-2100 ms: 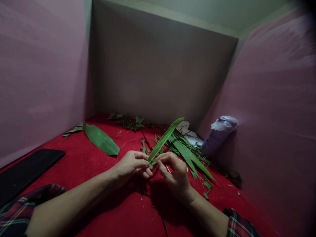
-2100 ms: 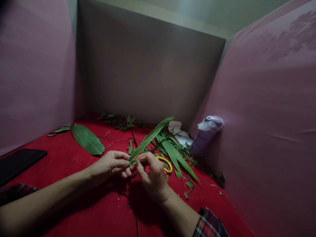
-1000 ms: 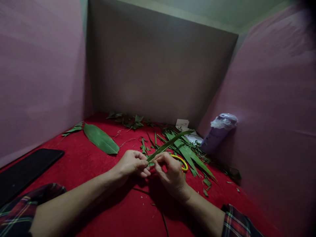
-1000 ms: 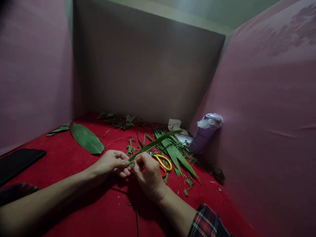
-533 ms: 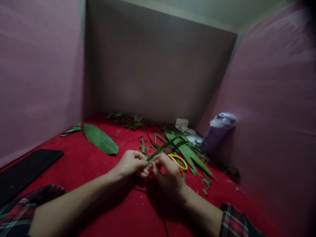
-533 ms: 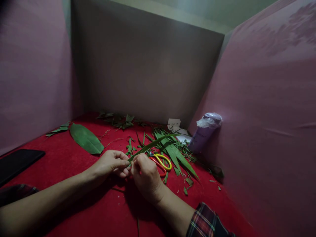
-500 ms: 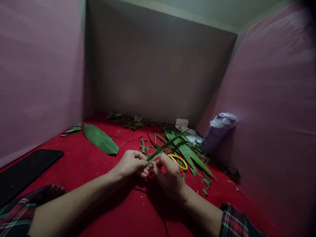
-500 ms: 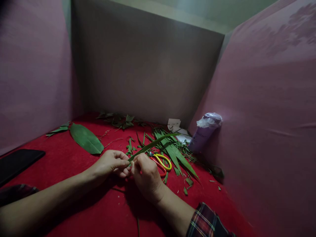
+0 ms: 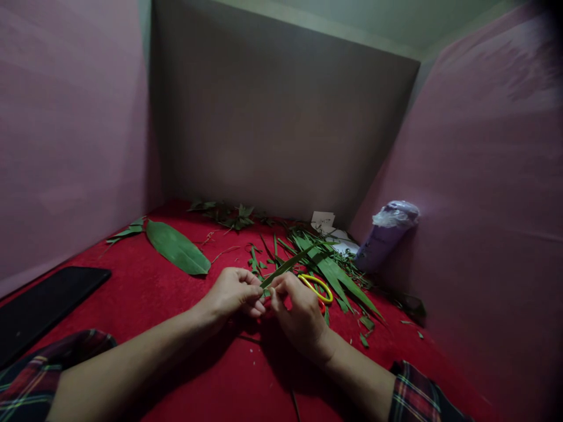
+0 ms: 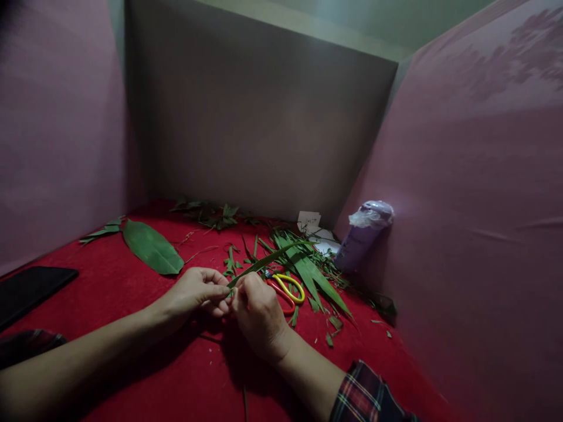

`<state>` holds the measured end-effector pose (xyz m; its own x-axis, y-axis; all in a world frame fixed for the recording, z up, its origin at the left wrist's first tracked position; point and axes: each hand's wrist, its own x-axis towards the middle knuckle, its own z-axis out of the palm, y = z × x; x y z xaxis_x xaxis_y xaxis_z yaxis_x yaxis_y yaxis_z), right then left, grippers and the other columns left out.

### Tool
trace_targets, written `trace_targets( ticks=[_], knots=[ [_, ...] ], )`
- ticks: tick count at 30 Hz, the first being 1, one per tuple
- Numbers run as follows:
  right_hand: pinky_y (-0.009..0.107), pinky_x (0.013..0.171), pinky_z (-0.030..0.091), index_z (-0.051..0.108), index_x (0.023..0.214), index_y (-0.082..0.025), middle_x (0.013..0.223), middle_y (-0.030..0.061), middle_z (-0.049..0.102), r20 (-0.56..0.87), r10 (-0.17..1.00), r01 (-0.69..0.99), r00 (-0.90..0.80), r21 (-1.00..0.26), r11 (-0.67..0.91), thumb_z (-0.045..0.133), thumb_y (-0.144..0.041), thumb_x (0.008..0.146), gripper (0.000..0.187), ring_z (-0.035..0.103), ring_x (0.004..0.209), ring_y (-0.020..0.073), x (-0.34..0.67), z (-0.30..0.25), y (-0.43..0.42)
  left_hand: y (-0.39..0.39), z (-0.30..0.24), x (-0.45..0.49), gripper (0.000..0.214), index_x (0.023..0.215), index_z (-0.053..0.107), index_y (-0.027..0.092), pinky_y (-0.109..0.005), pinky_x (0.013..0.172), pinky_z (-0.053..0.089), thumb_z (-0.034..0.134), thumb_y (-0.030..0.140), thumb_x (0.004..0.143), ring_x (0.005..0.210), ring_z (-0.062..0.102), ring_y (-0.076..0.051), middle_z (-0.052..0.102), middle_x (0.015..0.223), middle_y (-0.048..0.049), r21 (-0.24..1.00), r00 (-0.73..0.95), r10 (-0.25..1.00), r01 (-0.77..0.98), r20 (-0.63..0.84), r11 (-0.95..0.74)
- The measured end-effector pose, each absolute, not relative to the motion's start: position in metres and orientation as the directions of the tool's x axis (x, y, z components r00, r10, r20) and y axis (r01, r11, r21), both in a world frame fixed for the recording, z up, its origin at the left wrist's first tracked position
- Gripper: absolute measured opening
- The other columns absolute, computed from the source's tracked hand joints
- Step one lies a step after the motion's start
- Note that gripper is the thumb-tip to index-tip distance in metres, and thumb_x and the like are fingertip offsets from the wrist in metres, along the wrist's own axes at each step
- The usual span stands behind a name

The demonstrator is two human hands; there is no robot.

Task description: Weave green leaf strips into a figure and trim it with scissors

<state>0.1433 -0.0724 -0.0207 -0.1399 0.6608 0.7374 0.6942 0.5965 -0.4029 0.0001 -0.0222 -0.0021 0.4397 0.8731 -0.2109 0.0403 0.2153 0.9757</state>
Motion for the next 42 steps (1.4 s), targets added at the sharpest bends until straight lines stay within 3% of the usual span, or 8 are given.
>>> trace_targets(
  ticks=[13,18,34,39,42],
  knots=[
    [0.026,0.057,0.044,0.043,0.071,-0.019,0.070,0.0034,0.054,0.724,0.674,0.716,-0.144,-0.394,0.576,0.040,-0.009,0.082,0.015,0.050,0.060,0.0132,0.1421,-0.0185,-0.0731,-0.0247,0.0028,0.0007,0.013,0.063,0.047,0.013,-0.024,0.048,0.050,0.060,0.014,0.062,0.044,0.060,-0.014,0.063,0.048,-0.0042,0.977,0.430,0.878,0.066,-0.211,0.203],
    [0.027,0.060,0.045,0.043,0.073,-0.018,0.073,0.0049,0.055,0.725,0.654,0.684,-0.218,-0.365,0.632,0.039,-0.009,0.082,0.013,0.052,0.065,0.0143,0.1425,-0.0177,-0.0731,-0.0243,0.0015,-0.0002,0.013,0.063,0.047,0.013,-0.025,0.048,0.050,0.060,0.013,0.062,0.044,0.061,-0.014,0.062,0.046,-0.0030,0.979,0.431,0.880,0.042,-0.200,0.202],
    [0.026,0.058,0.044,0.043,0.070,-0.020,0.072,0.0029,0.056,0.736,0.668,0.727,-0.109,-0.399,0.559,0.043,-0.009,0.079,0.014,0.052,0.061,0.0131,0.1420,-0.0185,-0.0724,-0.0237,0.0018,0.0007,0.015,0.061,0.048,0.013,-0.025,0.047,0.050,0.063,0.015,0.060,0.046,0.062,-0.015,0.065,0.053,-0.0067,0.975,0.438,0.875,0.027,-0.208,0.218],
    [0.027,0.061,0.045,0.044,0.072,-0.019,0.073,0.0044,0.057,0.733,0.648,0.723,-0.208,-0.331,0.606,0.041,-0.006,0.079,0.015,0.054,0.065,0.0144,0.1424,-0.0181,-0.0721,-0.0226,0.0007,-0.0006,0.015,0.063,0.049,0.013,-0.026,0.049,0.051,0.063,0.016,0.060,0.047,0.062,-0.016,0.064,0.050,-0.0059,0.979,0.430,0.882,0.017,-0.192,0.204],
    [0.026,0.059,0.045,0.043,0.071,-0.019,0.071,0.0032,0.056,0.738,0.652,0.729,-0.173,-0.349,0.589,0.040,-0.006,0.079,0.016,0.053,0.063,0.0139,0.1424,-0.0180,-0.0708,-0.0229,0.0009,-0.0008,0.015,0.063,0.049,0.012,-0.026,0.049,0.051,0.063,0.015,0.060,0.048,0.063,-0.016,0.064,0.051,-0.0059,0.980,0.431,0.883,0.017,-0.186,0.199]
  ],
)
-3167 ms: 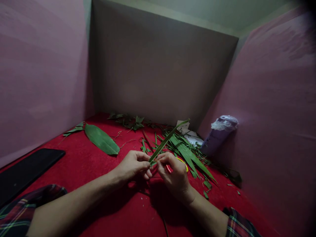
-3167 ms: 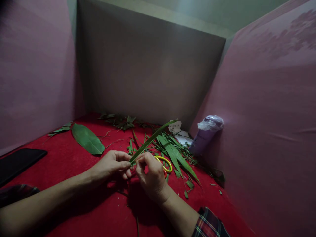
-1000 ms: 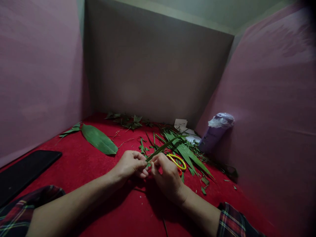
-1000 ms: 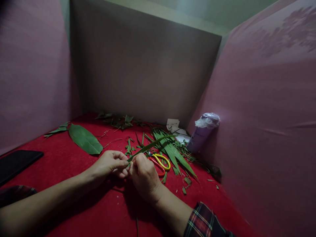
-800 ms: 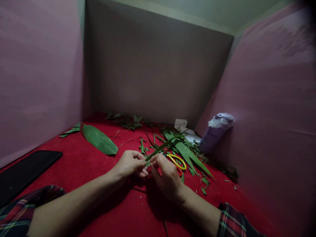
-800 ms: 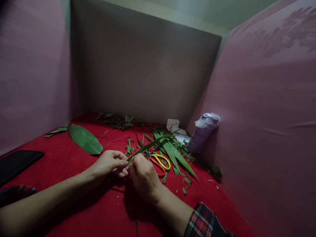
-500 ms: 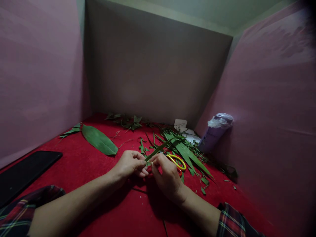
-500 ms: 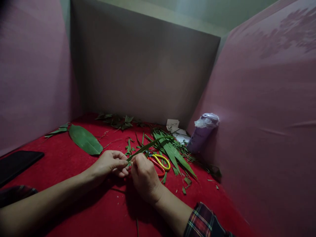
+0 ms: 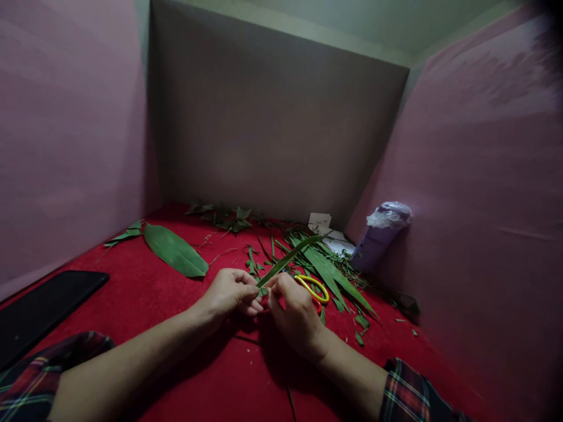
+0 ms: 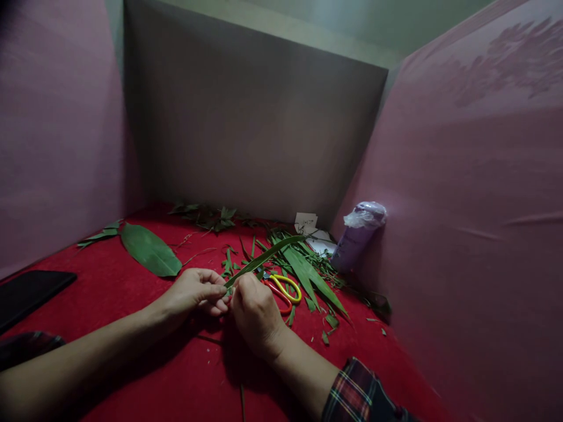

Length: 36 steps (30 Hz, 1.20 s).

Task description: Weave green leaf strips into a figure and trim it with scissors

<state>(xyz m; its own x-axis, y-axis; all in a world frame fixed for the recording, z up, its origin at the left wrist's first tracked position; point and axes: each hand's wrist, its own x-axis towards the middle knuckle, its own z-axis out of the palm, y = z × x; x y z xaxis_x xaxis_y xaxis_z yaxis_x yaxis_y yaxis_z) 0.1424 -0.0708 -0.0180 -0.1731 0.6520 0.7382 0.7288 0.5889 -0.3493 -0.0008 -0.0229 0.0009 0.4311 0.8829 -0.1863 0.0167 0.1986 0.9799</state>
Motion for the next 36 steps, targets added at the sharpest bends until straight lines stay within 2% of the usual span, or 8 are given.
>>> trace_targets(
  ticks=[5,15,20,28,36],
  knots=[
    [0.025,0.058,0.043,0.042,0.067,-0.020,0.070,0.0016,0.056,0.751,0.653,0.721,-0.095,-0.401,0.565,0.045,-0.007,0.076,0.016,0.052,0.061,0.0131,0.144,-0.019,-0.069,-0.024,0.003,0.000,0.016,0.061,0.050,0.012,-0.025,0.048,0.050,0.065,0.015,0.057,0.047,0.062,-0.016,0.065,0.053,-0.0072,0.978,0.429,0.882,0.015,-0.194,0.207],
    [0.026,0.059,0.042,0.043,0.070,-0.020,0.072,0.0020,0.056,0.742,0.660,0.717,-0.117,-0.397,0.573,0.044,-0.008,0.077,0.014,0.052,0.063,0.0134,0.145,-0.019,-0.071,-0.023,0.003,0.000,0.014,0.062,0.049,0.013,-0.024,0.047,0.050,0.063,0.015,0.059,0.047,0.062,-0.015,0.065,0.053,-0.0072,0.978,0.442,0.876,0.017,-0.195,0.210],
    [0.026,0.061,0.043,0.041,0.069,-0.020,0.072,0.0037,0.056,0.712,0.686,0.704,-0.148,-0.411,0.579,0.041,-0.007,0.078,0.016,0.053,0.065,0.0146,0.144,-0.017,-0.072,-0.023,0.002,0.000,0.012,0.063,0.048,0.013,-0.025,0.049,0.051,0.060,0.013,0.061,0.046,0.062,-0.015,0.063,0.048,-0.0041,0.983,0.433,0.883,0.045,-0.179,0.178],
    [0.024,0.058,0.040,0.042,0.068,-0.019,0.066,0.0008,0.053,0.643,0.760,0.709,-0.094,-0.492,0.505,0.043,-0.010,0.077,0.014,0.050,0.060,0.0135,0.141,-0.025,-0.064,-0.026,0.006,0.003,0.007,0.059,0.048,0.013,-0.020,0.042,0.046,0.052,0.011,0.063,0.042,0.060,-0.013,0.062,0.046,-0.0030,0.958,0.392,0.884,0.230,-0.255,0.174],
    [0.021,0.055,0.036,0.044,0.068,-0.019,0.061,-0.0031,0.049,0.578,0.811,0.688,-0.087,-0.554,0.468,0.045,-0.007,0.074,0.013,0.046,0.056,0.0109,0.145,-0.026,-0.054,-0.016,-0.001,0.002,0.009,0.059,0.048,0.013,-0.022,0.035,0.043,0.045,0.014,0.067,0.036,0.056,-0.013,0.059,0.044,-0.0016,0.927,0.434,0.840,0.322,-0.325,0.193]
  ],
)
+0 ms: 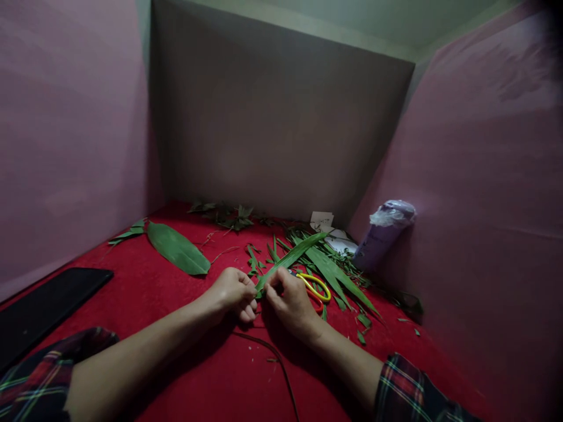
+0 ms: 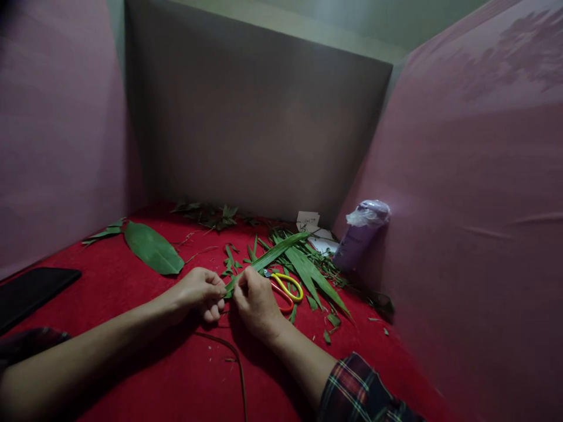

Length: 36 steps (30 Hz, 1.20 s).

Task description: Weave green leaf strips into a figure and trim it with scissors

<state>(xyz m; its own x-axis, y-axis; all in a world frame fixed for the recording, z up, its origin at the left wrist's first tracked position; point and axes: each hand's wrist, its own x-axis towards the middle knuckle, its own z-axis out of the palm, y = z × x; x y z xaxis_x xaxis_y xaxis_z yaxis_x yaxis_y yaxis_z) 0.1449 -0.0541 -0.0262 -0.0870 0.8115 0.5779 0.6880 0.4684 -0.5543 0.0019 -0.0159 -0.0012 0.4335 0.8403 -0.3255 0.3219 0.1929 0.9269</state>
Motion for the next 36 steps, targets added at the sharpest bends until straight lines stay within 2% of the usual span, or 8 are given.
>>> trace_targets(
  ticks=[8,12,19,24,30,36],
  knots=[
    [0.020,0.053,0.036,0.044,0.068,-0.019,0.059,-0.0034,0.050,0.552,0.826,0.647,-0.113,-0.591,0.483,0.046,-0.009,0.074,0.012,0.045,0.054,0.0105,0.145,-0.027,-0.053,-0.013,0.001,0.003,0.018,0.048,0.046,0.015,-0.020,0.023,0.026,0.043,0.015,0.065,0.021,0.041,-0.011,0.051,0.034,0.0006,0.853,0.430,0.832,0.512,-0.352,0.096],
    [0.020,0.053,0.036,0.044,0.067,-0.019,0.059,-0.0038,0.049,0.548,0.828,0.628,-0.120,-0.604,0.491,0.046,-0.007,0.071,0.013,0.045,0.053,0.0101,0.145,-0.028,-0.051,-0.011,-0.001,0.001,0.012,0.048,0.046,0.016,-0.021,0.020,0.020,0.045,0.015,0.061,0.017,0.034,-0.011,0.050,0.032,0.0013,0.805,0.404,0.854,0.592,-0.329,0.030],
    [0.020,0.055,0.037,0.047,0.067,-0.019,0.060,-0.0033,0.052,0.530,0.842,0.610,-0.101,-0.636,0.473,0.047,-0.007,0.069,0.012,0.047,0.055,0.0104,0.146,-0.030,-0.050,-0.011,-0.002,0.000,0.003,0.064,0.048,0.017,-0.019,0.022,0.022,0.045,0.016,0.064,0.019,0.035,-0.010,0.050,0.035,0.0039,0.772,0.366,0.877,0.636,-0.311,0.008],
    [0.020,0.054,0.038,0.050,0.066,-0.018,0.061,-0.0027,0.054,0.493,0.869,0.603,-0.046,-0.680,0.417,0.048,-0.007,0.068,0.011,0.049,0.055,0.0106,0.143,-0.031,-0.048,-0.011,-0.004,0.002,0.008,0.075,0.048,0.017,-0.018,0.024,0.023,0.046,0.018,0.067,0.019,0.036,-0.011,0.047,0.032,0.0063,0.761,0.335,0.889,0.648,-0.313,0.024],
    [0.020,0.051,0.038,0.048,0.067,-0.018,0.059,-0.0033,0.053,0.458,0.889,0.585,-0.010,-0.718,0.377,0.048,-0.010,0.070,0.009,0.049,0.053,0.0101,0.142,-0.031,-0.044,-0.012,-0.009,0.001,0.008,0.073,0.046,0.019,-0.018,0.023,0.023,0.044,0.015,0.066,0.020,0.037,-0.012,0.045,0.031,0.0069,0.772,0.327,0.897,0.636,-0.298,0.025],
    [0.020,0.053,0.037,0.047,0.069,-0.019,0.060,-0.0042,0.050,0.449,0.891,0.598,-0.064,-0.698,0.394,0.047,-0.012,0.075,0.009,0.045,0.053,0.0098,0.144,-0.028,-0.044,-0.011,-0.009,0.001,0.012,0.078,0.046,0.020,-0.018,0.023,0.023,0.044,0.015,0.067,0.020,0.038,-0.013,0.045,0.031,0.0071,0.769,0.333,0.892,0.639,-0.305,0.025]
  ],
)
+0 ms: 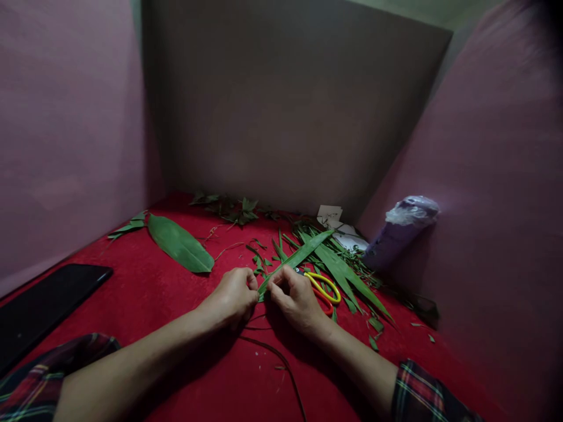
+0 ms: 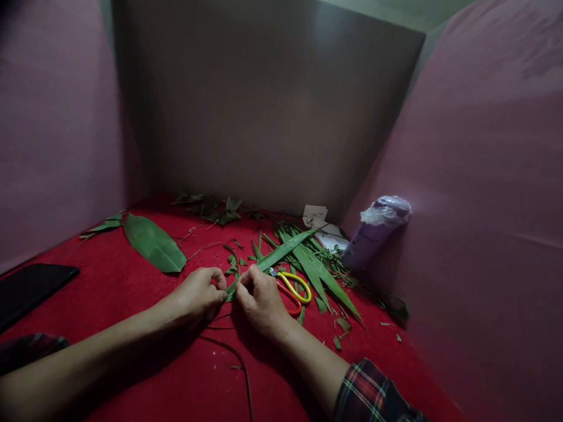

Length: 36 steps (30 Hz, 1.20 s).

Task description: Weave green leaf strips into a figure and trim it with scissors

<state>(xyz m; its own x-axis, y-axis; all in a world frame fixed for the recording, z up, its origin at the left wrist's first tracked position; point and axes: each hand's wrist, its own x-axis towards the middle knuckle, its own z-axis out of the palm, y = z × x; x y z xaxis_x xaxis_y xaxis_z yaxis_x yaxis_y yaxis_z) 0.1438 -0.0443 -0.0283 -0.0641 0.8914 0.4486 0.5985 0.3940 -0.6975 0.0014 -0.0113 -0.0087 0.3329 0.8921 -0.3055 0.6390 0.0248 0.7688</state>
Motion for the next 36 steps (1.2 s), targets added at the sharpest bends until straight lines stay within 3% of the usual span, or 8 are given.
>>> trace_targets(
  ticks=[21,26,36],
  knots=[
    [0.024,0.062,0.039,0.045,0.073,-0.020,0.070,0.0012,0.055,0.529,0.822,0.659,-0.213,-0.543,0.521,0.044,-0.013,0.081,0.011,0.051,0.064,0.0139,0.1484,-0.0244,-0.0505,-0.0112,-0.0108,0.0011,0.008,0.074,0.046,0.020,-0.018,0.022,0.025,0.044,0.015,0.068,0.021,0.039,-0.011,0.048,0.035,0.0063,0.768,0.356,0.896,0.640,-0.267,-0.026],
    [0.024,0.060,0.040,0.047,0.073,-0.019,0.068,0.0005,0.055,0.556,0.824,0.632,-0.109,-0.601,0.490,0.046,-0.014,0.081,0.010,0.050,0.061,0.0128,0.1509,-0.0210,-0.0520,-0.0097,-0.0126,-0.0002,0.009,0.074,0.047,0.019,-0.019,0.023,0.026,0.043,0.014,0.067,0.022,0.040,-0.012,0.050,0.037,0.0052,0.754,0.370,0.894,0.654,-0.253,-0.058],
    [0.023,0.058,0.040,0.048,0.073,-0.019,0.065,-0.0012,0.055,0.498,0.852,0.615,-0.158,-0.626,0.480,0.047,-0.013,0.080,0.009,0.050,0.059,0.0116,0.1464,-0.0246,-0.0503,-0.0131,-0.0059,-0.0006,0.006,0.078,0.050,0.017,-0.017,0.028,0.027,0.049,0.018,0.072,0.023,0.039,-0.009,0.051,0.037,0.0057,0.756,0.335,0.896,0.655,-0.291,0.001]
  ],
)
